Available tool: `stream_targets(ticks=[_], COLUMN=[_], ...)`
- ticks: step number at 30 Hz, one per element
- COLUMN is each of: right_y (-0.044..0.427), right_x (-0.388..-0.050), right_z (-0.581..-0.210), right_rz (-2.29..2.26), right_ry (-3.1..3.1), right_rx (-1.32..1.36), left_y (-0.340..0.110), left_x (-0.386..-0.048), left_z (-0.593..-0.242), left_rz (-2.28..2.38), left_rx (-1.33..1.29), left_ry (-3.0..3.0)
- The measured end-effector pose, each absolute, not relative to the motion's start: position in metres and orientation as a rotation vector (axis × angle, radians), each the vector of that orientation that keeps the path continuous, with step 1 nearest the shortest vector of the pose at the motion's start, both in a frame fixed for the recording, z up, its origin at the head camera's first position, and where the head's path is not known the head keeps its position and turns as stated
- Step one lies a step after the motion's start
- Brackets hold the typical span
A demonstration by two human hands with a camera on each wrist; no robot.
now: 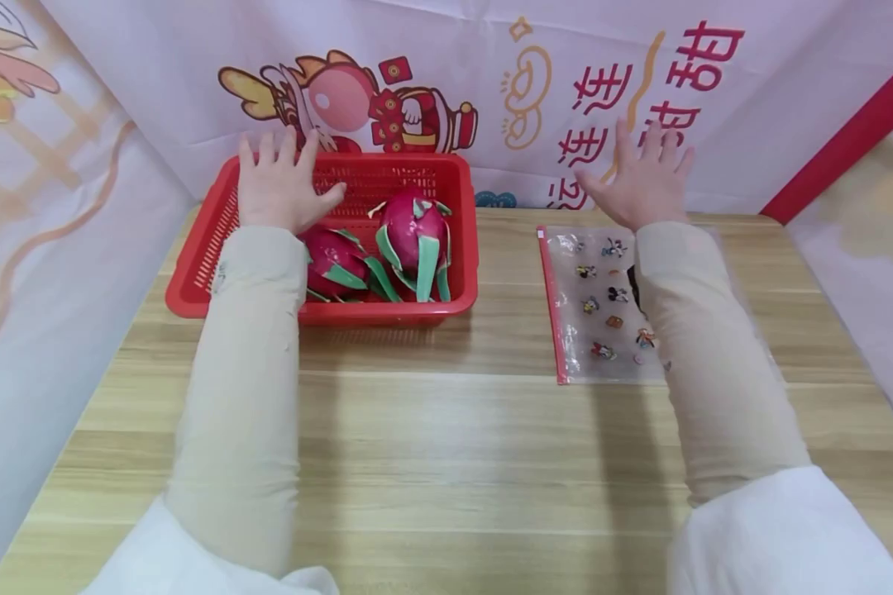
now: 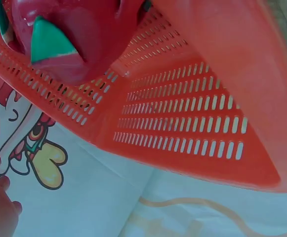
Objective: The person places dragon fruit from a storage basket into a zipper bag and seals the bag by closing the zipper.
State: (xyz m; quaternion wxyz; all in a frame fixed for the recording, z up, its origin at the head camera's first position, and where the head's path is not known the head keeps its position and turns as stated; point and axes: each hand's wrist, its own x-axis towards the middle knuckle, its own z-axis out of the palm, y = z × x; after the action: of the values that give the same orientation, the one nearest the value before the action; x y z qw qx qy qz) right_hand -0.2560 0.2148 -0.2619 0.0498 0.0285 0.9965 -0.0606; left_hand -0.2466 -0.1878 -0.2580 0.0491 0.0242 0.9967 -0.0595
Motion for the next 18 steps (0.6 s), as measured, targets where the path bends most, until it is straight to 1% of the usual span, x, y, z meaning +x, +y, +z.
stream_targets(ticks=[7,15,18], right_y=[0.219,0.222,0.224], right_x=[-0.254,-0.249,-0.246], right_z=[-0.271,-0.287,-0.294], right_rz=[-0.238,-0.248,-0.252], right_ry=[3.040,3.024,3.005], right_rx=[0.077,0.042,0.042], left_y=[-0.196,-0.216,-0.225], left_x=[-0.244,-0.233,-0.230], left_z=[-0.259,-0.263,-0.266], left_rz=[-0.192,-0.156,-0.153], left_rx=[0.118,-0.053,-0.081], left_ry=[3.039,2.981,2.967])
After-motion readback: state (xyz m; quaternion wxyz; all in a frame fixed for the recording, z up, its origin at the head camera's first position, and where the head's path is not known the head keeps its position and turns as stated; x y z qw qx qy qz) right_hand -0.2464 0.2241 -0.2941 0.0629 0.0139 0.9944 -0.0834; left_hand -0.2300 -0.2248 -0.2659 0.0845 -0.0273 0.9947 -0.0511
